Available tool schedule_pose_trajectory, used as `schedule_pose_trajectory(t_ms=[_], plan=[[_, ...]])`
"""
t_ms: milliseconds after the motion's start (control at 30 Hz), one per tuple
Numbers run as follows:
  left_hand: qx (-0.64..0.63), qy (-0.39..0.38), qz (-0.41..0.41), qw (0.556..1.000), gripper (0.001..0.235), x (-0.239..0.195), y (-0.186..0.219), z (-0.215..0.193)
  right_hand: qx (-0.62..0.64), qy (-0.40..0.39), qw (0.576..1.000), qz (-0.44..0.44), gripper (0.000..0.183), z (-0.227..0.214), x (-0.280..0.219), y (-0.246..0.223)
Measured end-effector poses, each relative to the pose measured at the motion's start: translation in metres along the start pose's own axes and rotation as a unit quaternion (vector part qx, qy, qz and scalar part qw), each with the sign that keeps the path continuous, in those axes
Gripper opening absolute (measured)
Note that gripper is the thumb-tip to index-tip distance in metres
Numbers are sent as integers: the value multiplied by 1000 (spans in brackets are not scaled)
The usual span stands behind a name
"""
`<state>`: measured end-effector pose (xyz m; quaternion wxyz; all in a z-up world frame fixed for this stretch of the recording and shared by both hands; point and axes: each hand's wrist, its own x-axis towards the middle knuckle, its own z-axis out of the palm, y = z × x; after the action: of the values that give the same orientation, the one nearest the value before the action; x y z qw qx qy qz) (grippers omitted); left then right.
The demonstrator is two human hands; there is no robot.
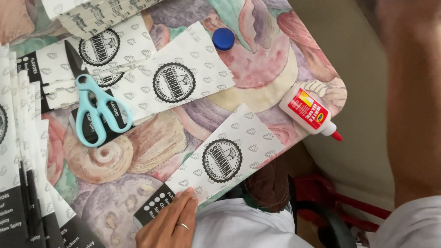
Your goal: Applying glue to paper shawarma wrappers and folding them into shape for packaging.
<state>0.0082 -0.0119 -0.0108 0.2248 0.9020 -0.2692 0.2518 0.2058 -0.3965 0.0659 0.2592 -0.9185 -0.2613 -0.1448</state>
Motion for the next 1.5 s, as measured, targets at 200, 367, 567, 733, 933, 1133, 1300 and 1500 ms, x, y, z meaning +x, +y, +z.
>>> schedule_pose_trajectory(t_ms=[200,367,567,733,933,1133,1300,1500], plan=[[11,16,11,1000,15,-6,-6,6,21,-31,997,-68,30,23,-30,-4],[8,-5,-1,1000,11,-5,-3,5,141,46,989,16,29,22,-43,-5],[17,26,12,999,13,-5,-3,9,34,137,990,24,13,42,-37,34],[8,20,2,1000,14,-5,-2,8,-110,55,992,1,25,58,-24,47],[-1,23,4,1000,13,-3,-1,6,-104,-31,994,6,23,55,-21,33],[-10,48,29,998,20,10,-1,1,-83,151,985,-9,15,34,-54,-5],[-29,10,31,999,12,7,-8,-6,-70,41,980,182,15,21,-89,-41],[-76,-87,3,993,10,7,-19,-15,-74,-172,928,322,43,18,-118,-37]])
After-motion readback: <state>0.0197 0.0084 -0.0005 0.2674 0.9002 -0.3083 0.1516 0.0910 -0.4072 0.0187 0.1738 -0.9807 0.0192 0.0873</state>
